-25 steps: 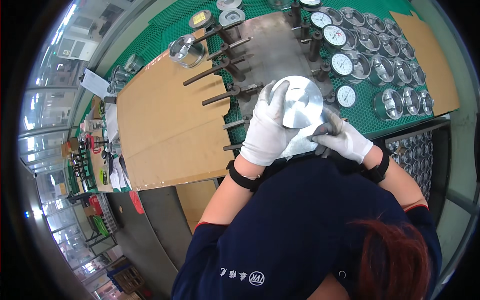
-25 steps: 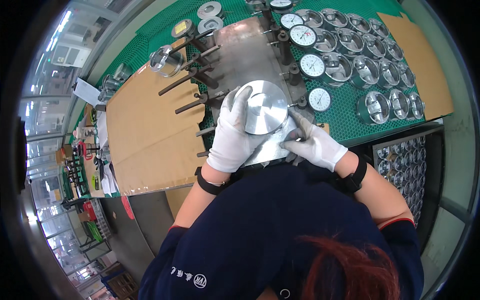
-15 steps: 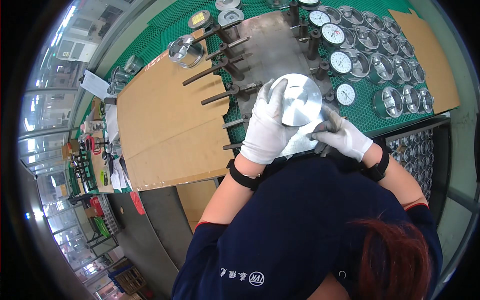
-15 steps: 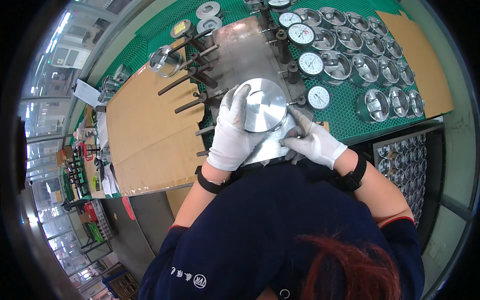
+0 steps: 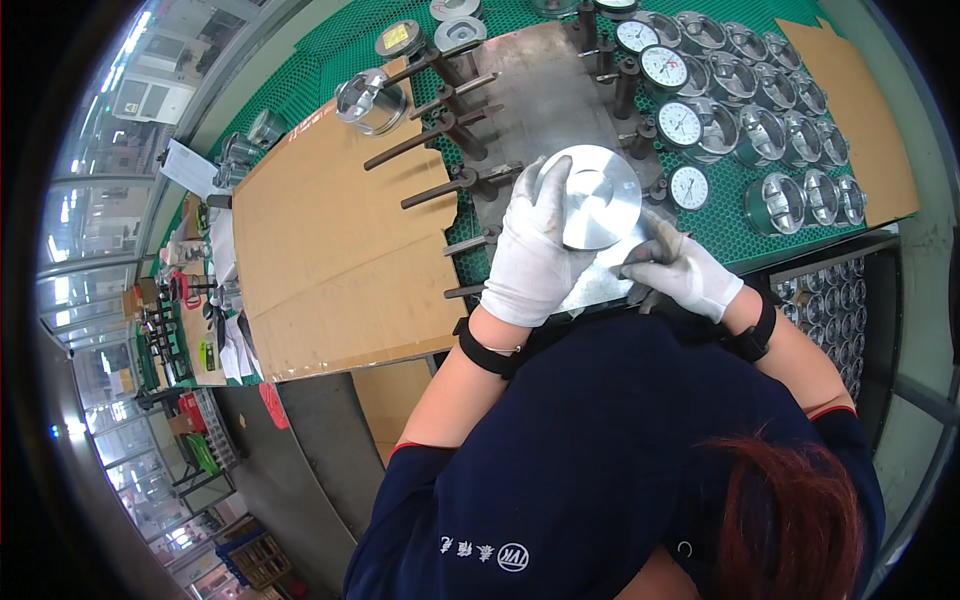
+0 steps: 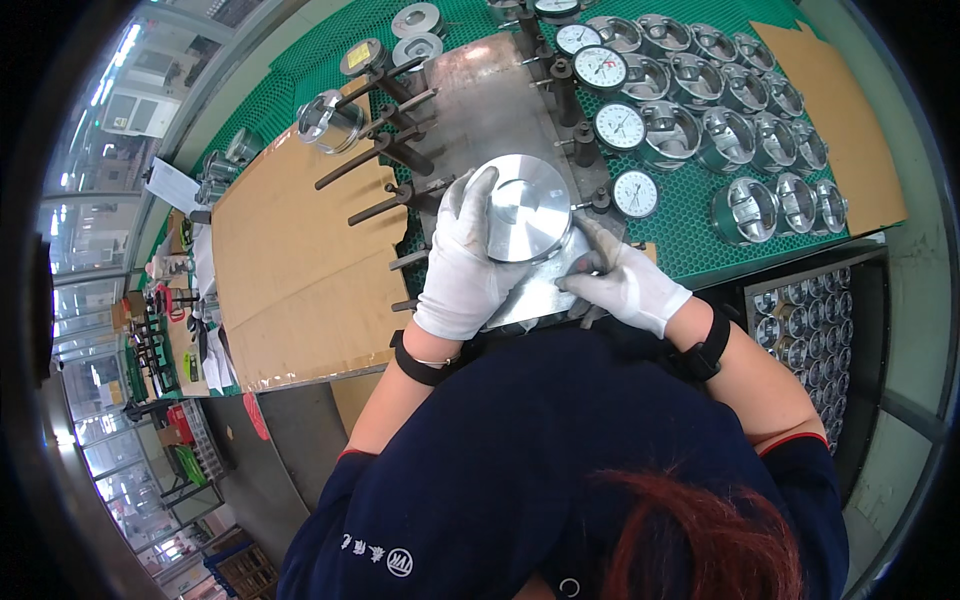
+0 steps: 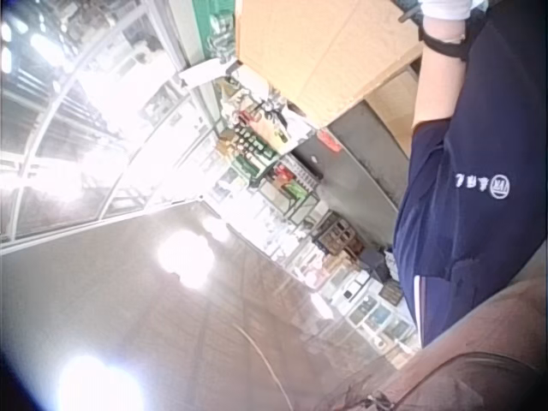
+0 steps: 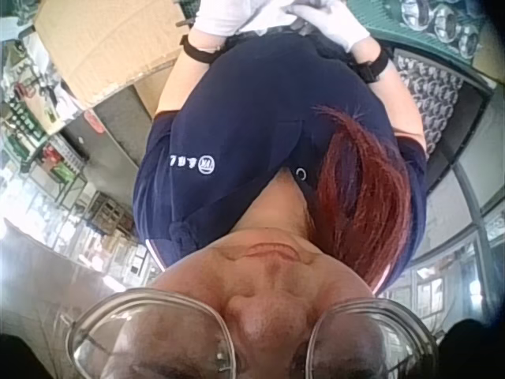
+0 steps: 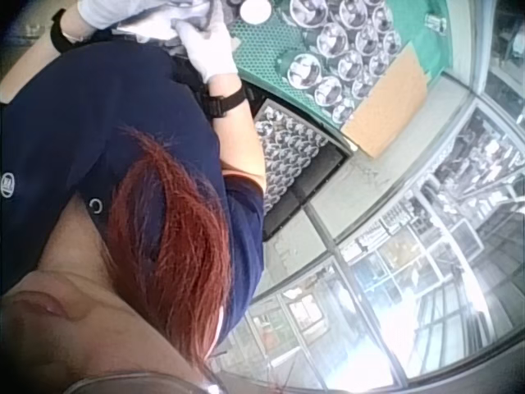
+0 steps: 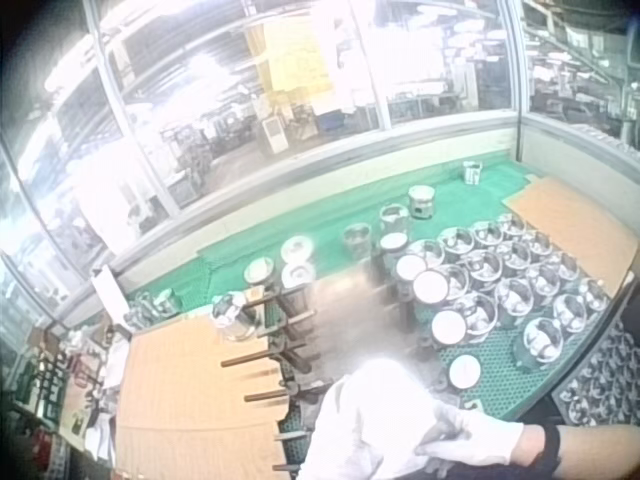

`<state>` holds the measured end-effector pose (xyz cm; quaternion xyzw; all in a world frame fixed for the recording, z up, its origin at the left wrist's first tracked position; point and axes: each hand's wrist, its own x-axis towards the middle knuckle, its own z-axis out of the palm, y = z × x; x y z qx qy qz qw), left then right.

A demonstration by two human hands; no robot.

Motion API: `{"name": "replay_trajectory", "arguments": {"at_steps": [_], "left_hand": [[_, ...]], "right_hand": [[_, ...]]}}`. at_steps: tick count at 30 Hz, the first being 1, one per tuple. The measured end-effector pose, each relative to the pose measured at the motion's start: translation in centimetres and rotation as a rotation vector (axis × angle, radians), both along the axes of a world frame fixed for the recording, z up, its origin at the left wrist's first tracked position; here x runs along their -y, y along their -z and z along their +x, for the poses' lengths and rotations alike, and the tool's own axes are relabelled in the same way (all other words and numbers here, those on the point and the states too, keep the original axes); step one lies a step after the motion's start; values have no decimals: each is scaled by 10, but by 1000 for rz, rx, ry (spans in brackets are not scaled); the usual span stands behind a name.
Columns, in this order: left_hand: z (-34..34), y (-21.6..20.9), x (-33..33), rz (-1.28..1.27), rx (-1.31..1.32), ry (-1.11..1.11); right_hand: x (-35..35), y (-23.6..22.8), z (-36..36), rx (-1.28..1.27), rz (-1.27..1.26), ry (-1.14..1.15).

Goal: The person assembles engine pistons by inserting rings onto the piston body and placing them into a jig. They handle the pistons one at a time, repeating the process for multiple units. Finally, the person arranges the assembled pistons in a cardboard box.

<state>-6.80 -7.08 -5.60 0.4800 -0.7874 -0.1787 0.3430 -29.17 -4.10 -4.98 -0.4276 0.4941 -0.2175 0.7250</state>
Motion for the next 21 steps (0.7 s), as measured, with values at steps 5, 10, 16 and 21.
{"name": "replay_trajectory", "arguments": {"at_steps": [5,10,16,21], "left_hand": [[0,-1,-2,17,-14,-9],[2,2,-2,-25,18,-1],[8,-24,-9,291,-222,42],[-8,-82,-37,1081,-751,519]], "right_hand": [[-1,1,1,-3,11,1],[-2,-2,4,4,10,20],[-24,-8,2,-388,-809,-60],[-70,-44,-33,-47,-668,401]]}}
